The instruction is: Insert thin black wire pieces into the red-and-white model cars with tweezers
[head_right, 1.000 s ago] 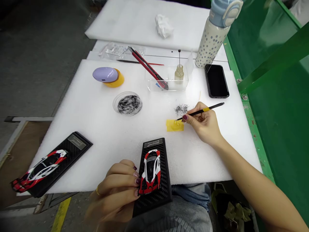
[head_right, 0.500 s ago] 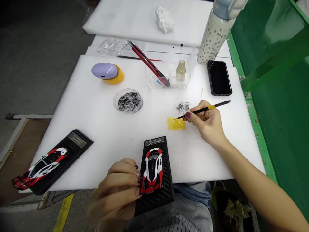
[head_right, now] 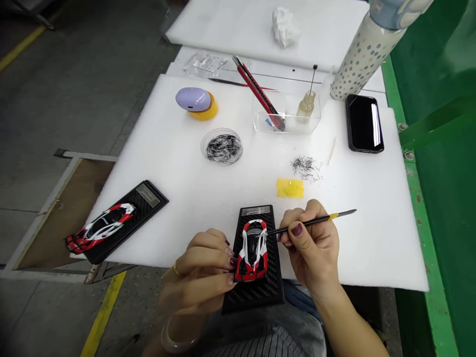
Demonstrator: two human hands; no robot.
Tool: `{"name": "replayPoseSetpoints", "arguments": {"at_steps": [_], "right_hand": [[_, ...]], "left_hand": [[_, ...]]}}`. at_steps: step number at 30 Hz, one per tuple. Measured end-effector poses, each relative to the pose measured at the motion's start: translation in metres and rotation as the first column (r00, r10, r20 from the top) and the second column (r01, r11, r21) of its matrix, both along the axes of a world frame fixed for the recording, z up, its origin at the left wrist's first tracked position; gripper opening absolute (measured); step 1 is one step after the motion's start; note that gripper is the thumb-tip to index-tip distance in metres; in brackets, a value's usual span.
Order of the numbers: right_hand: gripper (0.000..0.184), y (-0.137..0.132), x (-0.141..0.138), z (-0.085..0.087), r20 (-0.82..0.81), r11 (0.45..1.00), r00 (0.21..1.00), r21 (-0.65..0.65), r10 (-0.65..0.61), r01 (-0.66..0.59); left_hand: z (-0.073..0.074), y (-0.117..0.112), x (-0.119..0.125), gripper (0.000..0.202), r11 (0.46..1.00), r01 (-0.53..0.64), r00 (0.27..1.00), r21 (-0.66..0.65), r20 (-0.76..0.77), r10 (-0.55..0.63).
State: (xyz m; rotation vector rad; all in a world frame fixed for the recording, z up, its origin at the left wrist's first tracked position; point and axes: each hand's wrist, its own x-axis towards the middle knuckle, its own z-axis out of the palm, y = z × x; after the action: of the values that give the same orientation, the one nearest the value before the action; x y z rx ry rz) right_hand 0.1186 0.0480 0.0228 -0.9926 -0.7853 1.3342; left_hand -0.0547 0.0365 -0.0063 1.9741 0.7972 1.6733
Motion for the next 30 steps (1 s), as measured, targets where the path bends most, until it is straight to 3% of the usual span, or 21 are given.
{"name": "replayPoseSetpoints", "arguments": {"at_steps": [8, 15, 30], "right_hand": [[0.023, -0.0052, -0.0058, -0.005, -0.03, 0.999, 1.0, 0.053, 0.003, -0.001], [0.014, -0.0081, -0.0052, -0.0054, -0.1, 0.994, 0.995, 0.105, 0.001, 0.01], [0.021, -0.0065, -0.0065, -0.0018, 0.082, 0.99, 0.996, 0.137, -0.029, 0.018]], "left_hand": [[0.0047, -0.0033, 0.0017, 0.021, 0.997, -0.001, 1.0, -0.082, 0.031, 0.003], [-0.0007, -0.0018, 0.0024, 0.021, 0.999, 0.0, 0.999, -0.034, 0.051, 0.001], [0.001, -0.0009, 0.0028, 0.021, 0.999, 0.006, 0.998, -0.054, 0.06, -0.002]]}}
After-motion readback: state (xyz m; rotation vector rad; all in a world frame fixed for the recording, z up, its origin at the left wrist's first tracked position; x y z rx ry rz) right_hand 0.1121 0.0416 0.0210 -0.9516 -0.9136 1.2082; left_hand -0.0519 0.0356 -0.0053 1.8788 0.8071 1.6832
